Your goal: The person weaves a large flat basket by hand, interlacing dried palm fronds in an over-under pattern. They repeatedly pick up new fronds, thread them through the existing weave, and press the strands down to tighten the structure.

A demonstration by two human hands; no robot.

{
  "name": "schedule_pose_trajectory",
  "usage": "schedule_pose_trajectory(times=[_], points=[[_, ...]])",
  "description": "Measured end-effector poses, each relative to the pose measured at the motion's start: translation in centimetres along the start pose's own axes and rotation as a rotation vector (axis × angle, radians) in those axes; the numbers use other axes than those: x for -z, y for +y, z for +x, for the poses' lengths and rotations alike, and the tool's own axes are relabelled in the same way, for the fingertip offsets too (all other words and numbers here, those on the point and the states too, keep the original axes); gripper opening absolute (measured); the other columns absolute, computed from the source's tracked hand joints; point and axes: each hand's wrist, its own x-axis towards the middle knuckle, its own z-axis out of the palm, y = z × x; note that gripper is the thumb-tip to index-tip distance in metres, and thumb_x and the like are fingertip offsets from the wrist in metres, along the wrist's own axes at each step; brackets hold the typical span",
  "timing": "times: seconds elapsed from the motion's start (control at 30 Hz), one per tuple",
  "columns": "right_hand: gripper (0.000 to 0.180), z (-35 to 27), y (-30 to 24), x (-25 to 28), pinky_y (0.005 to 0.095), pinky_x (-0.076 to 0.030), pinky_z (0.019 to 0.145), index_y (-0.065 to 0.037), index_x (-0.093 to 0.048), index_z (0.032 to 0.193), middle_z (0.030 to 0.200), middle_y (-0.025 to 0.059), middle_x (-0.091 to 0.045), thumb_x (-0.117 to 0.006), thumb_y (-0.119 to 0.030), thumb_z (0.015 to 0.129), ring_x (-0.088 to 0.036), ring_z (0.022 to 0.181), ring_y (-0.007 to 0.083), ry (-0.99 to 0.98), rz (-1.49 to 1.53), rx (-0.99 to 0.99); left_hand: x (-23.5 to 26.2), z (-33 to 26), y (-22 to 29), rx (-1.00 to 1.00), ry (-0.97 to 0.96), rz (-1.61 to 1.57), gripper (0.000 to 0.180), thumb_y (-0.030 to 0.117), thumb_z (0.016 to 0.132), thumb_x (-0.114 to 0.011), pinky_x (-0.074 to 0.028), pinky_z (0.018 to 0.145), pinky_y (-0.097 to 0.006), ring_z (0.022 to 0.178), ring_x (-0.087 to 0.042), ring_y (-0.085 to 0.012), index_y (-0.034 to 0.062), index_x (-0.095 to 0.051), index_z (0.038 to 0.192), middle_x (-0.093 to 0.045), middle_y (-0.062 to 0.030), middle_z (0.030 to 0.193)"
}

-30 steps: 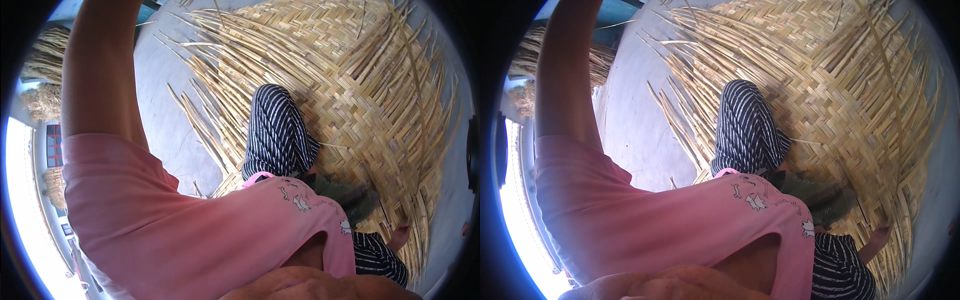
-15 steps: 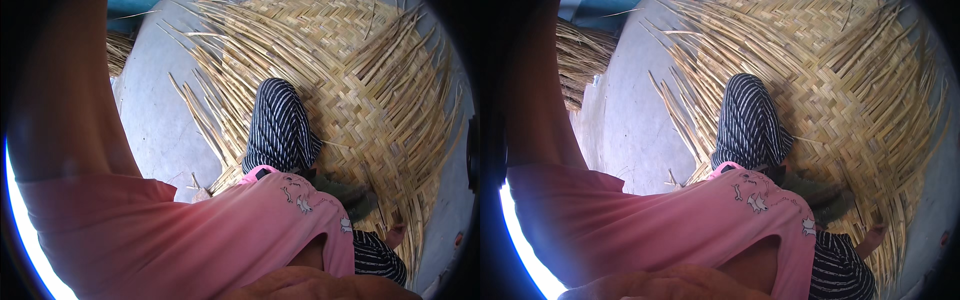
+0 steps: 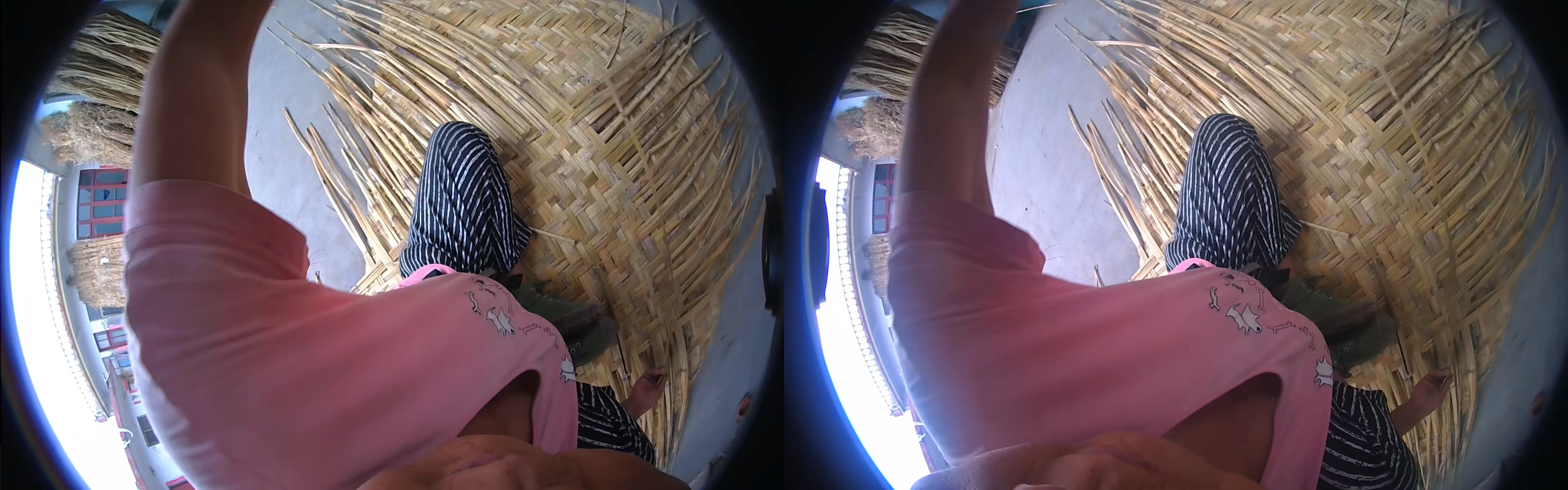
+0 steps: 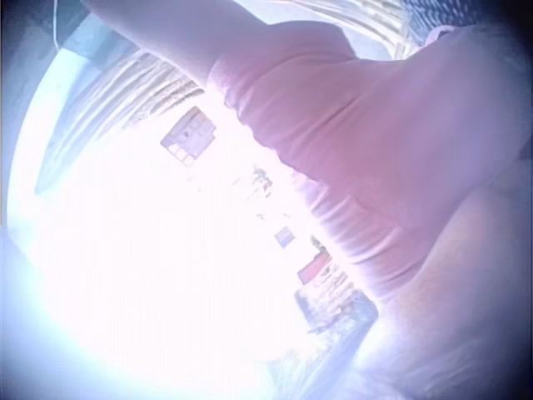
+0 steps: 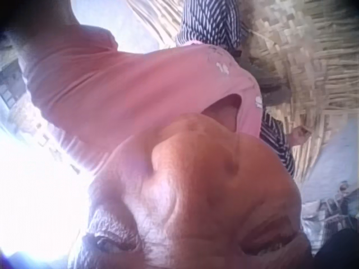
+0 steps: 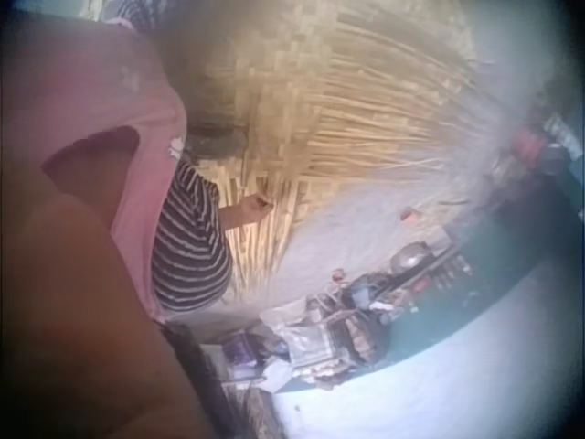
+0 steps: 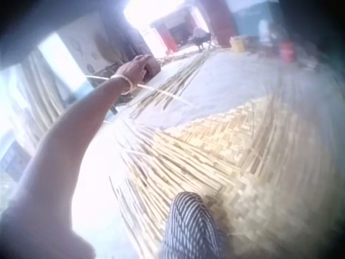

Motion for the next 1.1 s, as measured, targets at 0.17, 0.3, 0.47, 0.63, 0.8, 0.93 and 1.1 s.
schedule_pose_trajectory(times=[0.17, 0.3, 0.47, 0.63, 0.8, 0.93, 1.1], points=[[0.032, 0.5, 2.1, -3.8, 0.0271, -0.058, 0.072, 0.007, -0.053, 0.116, 0.112, 0.0202, -0.062, -0.049, -0.021, 0.102, -0.062, 0.088, 0.022, -0.186, 0.027, -0.102, -9.9, -19.7, -4.8, 0.329, -0.334, -0.17, 0.025, 0.015, 0.09, -0.055, -0.048, 0.09, -0.047, 0.1, -0.063, -0.0386, 0.01, -0.067, 0.111, -0.068, -0.0206, 0.102], [0.039, -0.1, 4.4, -6.3, 0.0278, -0.058, 0.075, 0.006, -0.052, 0.126, 0.118, 0.0206, -0.061, -0.048, -0.025, 0.102, -0.064, 0.098, 0.0238, -0.148, -0.122, -0.353, -16.6, -35.8, -2.4, 0.556, -0.709, -0.259, 0.031, 0.033, 0.09, -0.053, -0.052, 0.085, -0.045, 0.097, -0.066, -0.0355, 0.0195, -0.071, 0.111, -0.069, -0.0159, 0.105], [0.042, 0.1, 8.4, -12.3, 0.0381, -0.046, 0.104, 0.003, -0.05, 0.133, 0.131, 0.0197, -0.057, -0.046, -0.027, 0.103, -0.056, 0.12, 0.0274, -0.237, -0.449, -0.425, -20.8, -45.5, 5.3, 1.471, -0.548, -0.994, 0.02, 0.013, 0.088, -0.065, -0.055, 0.058, -0.027, 0.071, -0.072, -0.0154, 0.0063, -0.071, 0.106, -0.073, -0.0059, 0.086], [0.041, -1.2, 8.7, -20.3, 0.0391, -0.045, 0.104, 0.0, -0.049, 0.134, 0.132, 0.0181, -0.055, -0.047, -0.026, 0.103, -0.054, 0.122, 0.0265, -0.121, -0.733, -0.366, -27.7, -51.5, 5.9, 1.803, -0.442, -1.309, 0.018, 0.012, 0.085, -0.067, -0.055, 0.053, -0.031, 0.066, -0.071, -0.0192, -0.001, -0.07, 0.097, -0.071, -0.0076, 0.079], [0.048, -5.1, 6.2, -29.8, 0.0383, -0.043, 0.102, -0.001, -0.045, 0.137, 0.131, 0.0166, -0.055, -0.052, -0.031, 0.101, -0.052, 0.122, 0.0256, -0.033, -1.064, -0.201, -25.1, -44.3, 8.4, 1.993, -0.506, -1.151, 0.013, 0.011, 0.085, -0.073, -0.054, 0.045, -0.033, 0.057, -0.069, -0.0225, -0.0012, -0.069, 0.085, -0.068, -0.012, 0.067], [0.051, -4.5, 5.5, -36.5, 0.0349, -0.042, 0.099, -0.005, -0.044, 0.139, 0.132, 0.0153, -0.054, -0.053, -0.036, 0.1, -0.051, 0.121, 0.0243, -0.101, -1.265, -0.155, -24.7, -45.7, 7.7, 1.92, -0.182, -1.427, 0.011, 0.008, 0.082, -0.074, -0.053, 0.043, -0.032, 0.057, -0.068, -0.0214, 0.0028, -0.069, 0.091, -0.068, -0.0111, 0.069], [0.051, -5.8, 7.3, -43.1, 0.0293, -0.046, 0.091, -0.008, -0.051, 0.134, 0.12, 0.0073, -0.062, -0.057, -0.043, 0.097, -0.061, 0.104, 0.0152, -0.208, -1.556, -0.096, -26.5, -46.3, 7.2, 1.857, -0.362, -1.148, 0.021, 0.009, 0.081, -0.071, -0.055, 0.045, -0.036, 0.059, -0.07, -0.0238, -0.0029, -0.067, 0.097, -0.07, -0.0125, 0.076]])
